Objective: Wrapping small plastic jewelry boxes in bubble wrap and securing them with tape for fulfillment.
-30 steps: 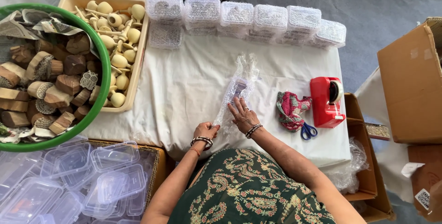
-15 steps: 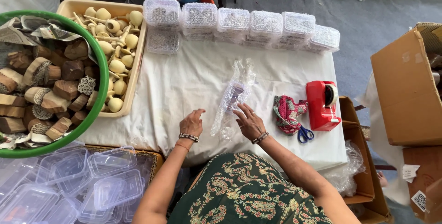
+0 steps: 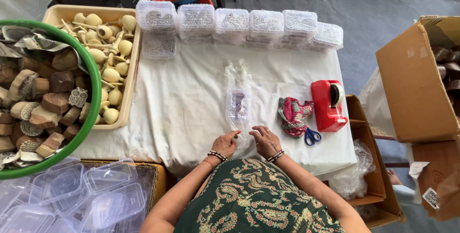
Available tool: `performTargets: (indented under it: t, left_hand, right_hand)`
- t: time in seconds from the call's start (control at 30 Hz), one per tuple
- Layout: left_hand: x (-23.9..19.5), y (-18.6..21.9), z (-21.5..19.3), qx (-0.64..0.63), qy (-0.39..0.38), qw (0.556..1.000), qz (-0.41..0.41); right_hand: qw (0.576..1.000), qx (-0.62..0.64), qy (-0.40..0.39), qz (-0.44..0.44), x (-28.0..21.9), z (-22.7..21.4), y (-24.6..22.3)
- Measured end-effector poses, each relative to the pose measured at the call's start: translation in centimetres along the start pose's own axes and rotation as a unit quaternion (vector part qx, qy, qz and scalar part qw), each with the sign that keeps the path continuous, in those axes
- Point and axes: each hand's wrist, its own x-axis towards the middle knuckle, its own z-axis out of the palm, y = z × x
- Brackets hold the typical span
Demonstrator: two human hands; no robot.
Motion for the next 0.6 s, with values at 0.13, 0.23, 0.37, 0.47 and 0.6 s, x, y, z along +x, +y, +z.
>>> performTargets:
  t: [0.13,0.23,0.37,0.47,0.6]
  left_hand:
    - [-0.5,-0.5,-1.7,0.041,-0.009,0.999,-0.006]
    - [-0.4,-0.7,-3.4,0.151,0.028,0.988,0.027]
    - [0.9,-1.5,-3.4,0.256,0.008,0.952,0.167]
    - [1.8,-3.6,-0.9,0.289,-0.014,0.924,0.252]
    - [1.8,-4.5,0.4,0.276,-0.006,0.919,0.28]
  right_hand:
    - [1.0,-0.006,-0.026,-0.009,-0.4,-0.4,-0.4]
    - [0.997,-0.011,-0.037,-0.062,-0.2,0.3,-0.7]
    - [0.988,-0.033,-0.074,-0.132,0.5,1.0,-0.9]
    - [0.983,-0.043,-0.084,-0.156,0.9,1.4,-0.7]
    - [0.986,0.008,-0.077,-0.151,1.4,0.8,-0.6]
